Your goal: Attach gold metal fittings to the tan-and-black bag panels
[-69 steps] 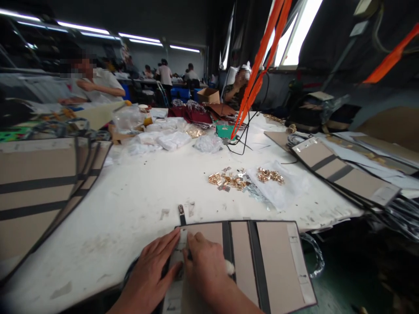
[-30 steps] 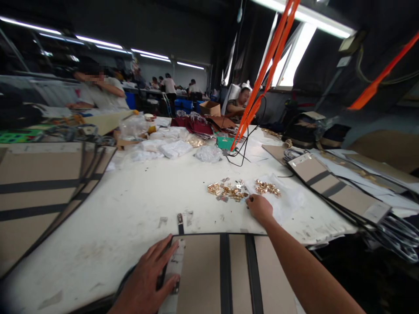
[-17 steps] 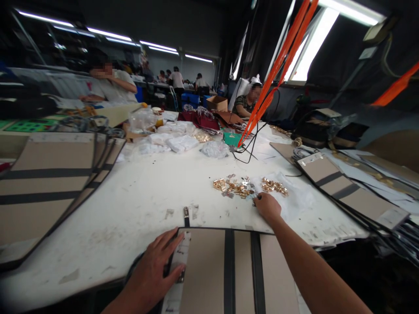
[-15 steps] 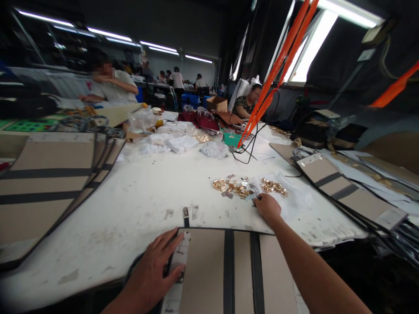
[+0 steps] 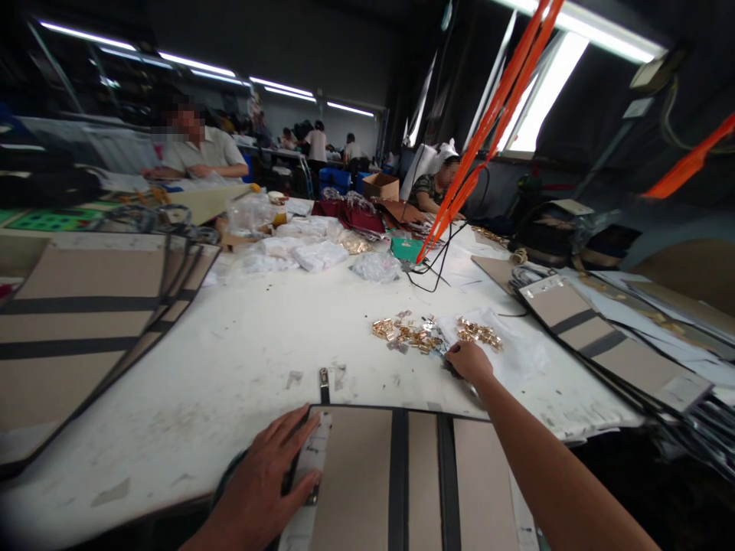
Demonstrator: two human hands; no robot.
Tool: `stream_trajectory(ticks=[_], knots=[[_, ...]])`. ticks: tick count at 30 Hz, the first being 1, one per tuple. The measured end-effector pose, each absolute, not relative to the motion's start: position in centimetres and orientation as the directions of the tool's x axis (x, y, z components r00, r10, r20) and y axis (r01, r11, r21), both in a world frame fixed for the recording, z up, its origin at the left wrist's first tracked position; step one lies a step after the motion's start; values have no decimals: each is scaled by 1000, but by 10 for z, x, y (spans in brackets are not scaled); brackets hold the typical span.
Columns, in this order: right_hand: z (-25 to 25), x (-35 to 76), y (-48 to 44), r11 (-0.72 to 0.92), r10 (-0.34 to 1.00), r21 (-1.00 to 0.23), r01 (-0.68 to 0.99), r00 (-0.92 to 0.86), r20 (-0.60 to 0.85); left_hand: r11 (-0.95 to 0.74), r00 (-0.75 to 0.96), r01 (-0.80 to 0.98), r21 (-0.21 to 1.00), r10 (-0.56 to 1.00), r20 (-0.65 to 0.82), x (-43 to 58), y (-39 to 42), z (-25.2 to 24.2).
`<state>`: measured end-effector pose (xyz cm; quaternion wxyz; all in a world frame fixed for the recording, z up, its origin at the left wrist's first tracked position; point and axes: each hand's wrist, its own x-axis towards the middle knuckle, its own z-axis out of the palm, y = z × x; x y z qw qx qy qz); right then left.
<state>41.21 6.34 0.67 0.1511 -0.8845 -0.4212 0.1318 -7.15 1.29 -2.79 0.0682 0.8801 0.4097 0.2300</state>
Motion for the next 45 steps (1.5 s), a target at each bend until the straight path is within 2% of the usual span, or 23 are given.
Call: stream_trajectory(ticks=[7,19,29,37,45], knots=[[20,406,51,-563,811,-465,683,564,-154,-654,559,686,318,754,344,-72,12,-27],[33,392,29,-531,808,-565,631,579,-113,-625,563,675,391,780,274,-71,8,-17],[40,354,24,-470,857,-560,682,505,-105,-567,583,674,473,802,131,-71,2,0],[39,362,17,-496,813,-556,667,581,-28,-575,585,655,490,796,153,-71,2,-3],[33,365,18,-514,810,-576,636,582,-80,-578,586,654,487,795,156,-71,2,-2]])
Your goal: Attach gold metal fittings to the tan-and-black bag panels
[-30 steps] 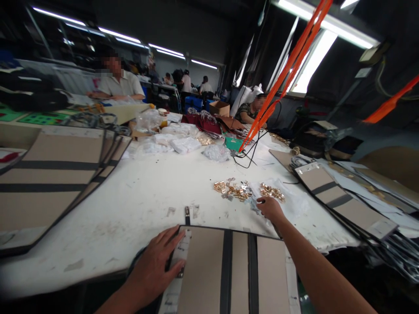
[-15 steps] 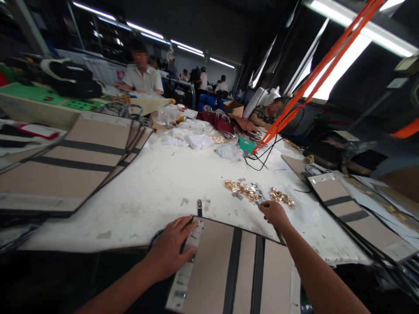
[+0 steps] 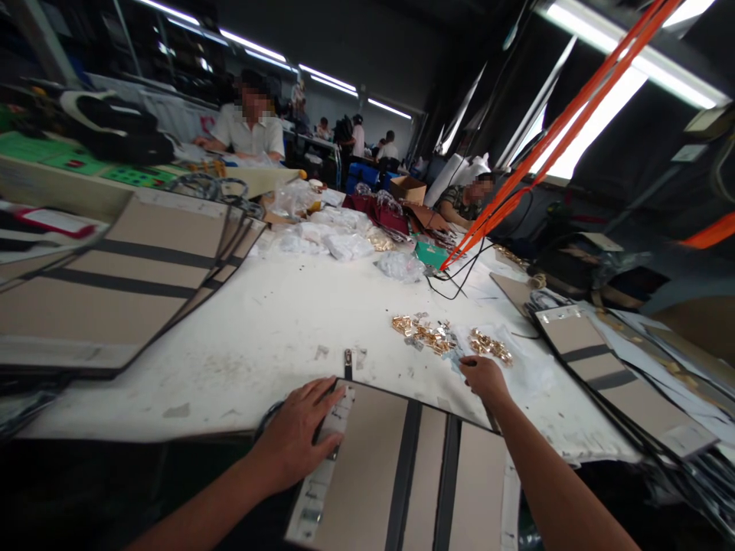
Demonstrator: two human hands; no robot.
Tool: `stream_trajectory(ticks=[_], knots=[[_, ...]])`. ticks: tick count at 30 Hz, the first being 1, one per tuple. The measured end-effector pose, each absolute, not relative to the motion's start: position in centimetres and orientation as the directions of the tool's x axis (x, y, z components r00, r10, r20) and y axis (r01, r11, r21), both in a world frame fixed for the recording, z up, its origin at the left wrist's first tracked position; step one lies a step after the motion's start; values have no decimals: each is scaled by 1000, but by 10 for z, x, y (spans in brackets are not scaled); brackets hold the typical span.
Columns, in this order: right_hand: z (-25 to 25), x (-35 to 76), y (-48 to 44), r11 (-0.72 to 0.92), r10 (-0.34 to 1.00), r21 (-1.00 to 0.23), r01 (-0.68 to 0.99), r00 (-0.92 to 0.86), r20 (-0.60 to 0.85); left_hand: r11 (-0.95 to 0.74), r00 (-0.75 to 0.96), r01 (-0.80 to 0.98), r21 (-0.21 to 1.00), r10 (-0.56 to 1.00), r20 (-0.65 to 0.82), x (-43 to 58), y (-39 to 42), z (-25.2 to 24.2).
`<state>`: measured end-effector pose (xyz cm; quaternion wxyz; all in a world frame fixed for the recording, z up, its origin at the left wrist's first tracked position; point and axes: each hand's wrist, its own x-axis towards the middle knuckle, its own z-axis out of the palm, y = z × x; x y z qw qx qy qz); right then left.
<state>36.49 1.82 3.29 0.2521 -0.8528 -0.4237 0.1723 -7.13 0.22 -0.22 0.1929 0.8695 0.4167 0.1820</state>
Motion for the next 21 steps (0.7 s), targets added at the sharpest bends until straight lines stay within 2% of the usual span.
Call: stream_trajectory(ticks=[4,15,18,21], knots=[[29,365,22,-515,820,-564,645,563,-105,-576,591,659,484,794,140,-71,3,-1],[39,370,17,-493,801,-552,672,598,12,-577,588,670,467,797,140,-69,3,-1],[51,351,16,-436,851,-570,696,525,-8,-580,595,671,462,793,132,-69,3,-1],[65,308,12,-329,927,-603,727,369,-61,-585,596,674,452,791,137,-69,2,-2]])
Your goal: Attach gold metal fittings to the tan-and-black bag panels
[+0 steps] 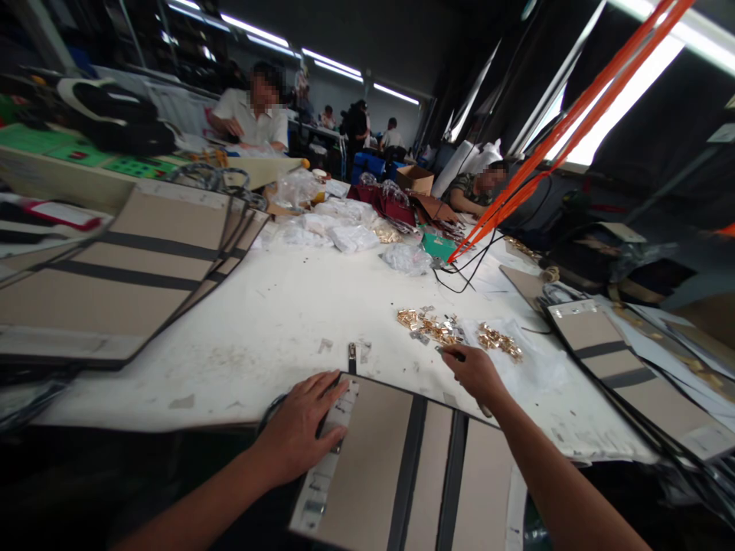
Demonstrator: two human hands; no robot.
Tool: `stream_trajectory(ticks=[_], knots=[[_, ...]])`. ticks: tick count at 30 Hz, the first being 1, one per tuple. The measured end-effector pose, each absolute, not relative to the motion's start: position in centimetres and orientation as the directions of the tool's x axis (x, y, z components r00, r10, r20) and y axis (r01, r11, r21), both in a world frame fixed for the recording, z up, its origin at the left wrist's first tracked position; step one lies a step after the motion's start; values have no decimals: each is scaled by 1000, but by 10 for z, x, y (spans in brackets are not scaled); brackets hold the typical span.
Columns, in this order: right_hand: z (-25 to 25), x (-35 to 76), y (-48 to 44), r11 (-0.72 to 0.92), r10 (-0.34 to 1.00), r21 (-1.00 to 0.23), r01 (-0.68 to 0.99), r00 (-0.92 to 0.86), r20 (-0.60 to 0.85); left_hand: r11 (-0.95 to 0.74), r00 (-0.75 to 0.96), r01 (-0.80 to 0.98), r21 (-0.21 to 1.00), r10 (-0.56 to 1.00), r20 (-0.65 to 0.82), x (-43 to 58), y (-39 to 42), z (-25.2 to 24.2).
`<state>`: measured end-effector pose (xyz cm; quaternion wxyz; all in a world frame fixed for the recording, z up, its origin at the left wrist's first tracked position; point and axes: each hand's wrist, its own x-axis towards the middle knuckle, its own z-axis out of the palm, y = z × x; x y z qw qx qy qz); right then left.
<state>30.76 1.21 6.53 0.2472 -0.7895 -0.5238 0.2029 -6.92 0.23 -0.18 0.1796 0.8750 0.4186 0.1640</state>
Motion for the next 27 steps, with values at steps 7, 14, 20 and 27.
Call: stream_trajectory(ticks=[7,14,20,27], knots=[[64,176,-1,-66,974,-761,645,-123,-189,-595,601,663,454,785,151,-69,1,-2],[43,149,6,-105,974,-736,668,-80,-212,-600,598,646,472,782,175,-69,0,-3],[42,149,7,-126,976,-708,695,-40,-213,-606,605,644,467,777,174,-70,-1,-4],[43,143,11,-115,977,-680,724,-42,-209,-607,604,639,472,776,180,-70,-1,-4]])
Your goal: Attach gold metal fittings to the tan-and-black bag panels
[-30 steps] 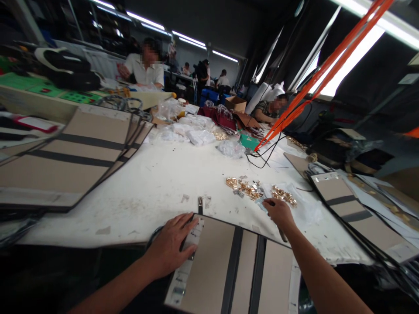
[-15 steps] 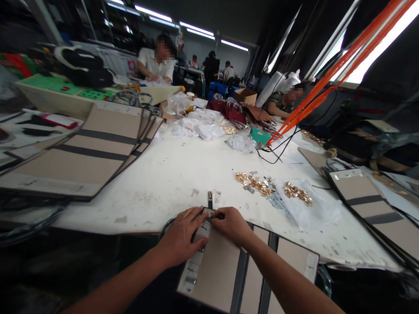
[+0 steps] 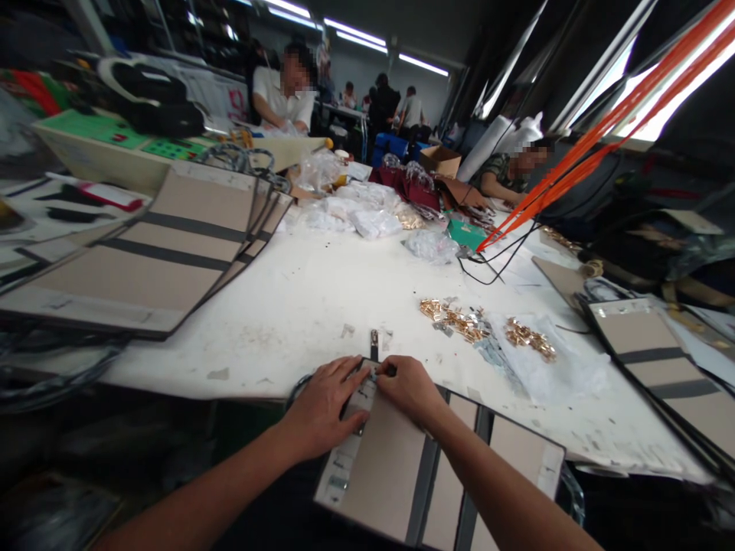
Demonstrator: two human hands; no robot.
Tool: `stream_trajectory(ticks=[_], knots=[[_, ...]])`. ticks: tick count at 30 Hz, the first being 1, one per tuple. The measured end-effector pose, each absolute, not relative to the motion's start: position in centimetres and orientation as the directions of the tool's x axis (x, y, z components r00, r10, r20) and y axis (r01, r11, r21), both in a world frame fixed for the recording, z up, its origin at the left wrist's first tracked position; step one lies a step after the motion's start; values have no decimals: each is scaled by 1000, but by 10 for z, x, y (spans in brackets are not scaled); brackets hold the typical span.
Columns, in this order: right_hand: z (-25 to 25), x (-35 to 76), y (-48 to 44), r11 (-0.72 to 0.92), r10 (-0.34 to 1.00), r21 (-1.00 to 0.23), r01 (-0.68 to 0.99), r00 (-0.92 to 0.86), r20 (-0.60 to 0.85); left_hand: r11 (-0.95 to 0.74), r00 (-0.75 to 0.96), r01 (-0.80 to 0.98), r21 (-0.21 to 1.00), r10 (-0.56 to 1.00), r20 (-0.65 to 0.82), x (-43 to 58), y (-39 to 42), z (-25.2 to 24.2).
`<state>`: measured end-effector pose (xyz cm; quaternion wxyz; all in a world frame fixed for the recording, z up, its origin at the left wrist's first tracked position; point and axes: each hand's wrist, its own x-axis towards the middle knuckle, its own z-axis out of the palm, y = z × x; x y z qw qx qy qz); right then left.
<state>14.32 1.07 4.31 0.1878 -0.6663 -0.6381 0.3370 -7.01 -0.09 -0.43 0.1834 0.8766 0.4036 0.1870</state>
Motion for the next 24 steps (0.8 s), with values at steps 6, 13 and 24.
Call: stream_trajectory(ticks=[6,13,24], knots=[[46,139,13,-111,978,-646,755,-32,-205,-607,596,635,478,778,198,-70,0,-7],[44,138,14,-103,979,-638,763,-36,-200,-608,587,619,498,779,220,-70,0,-8],[46,135,12,-129,980,-682,720,-13,-199,-635,526,588,502,771,359,-53,24,1]])
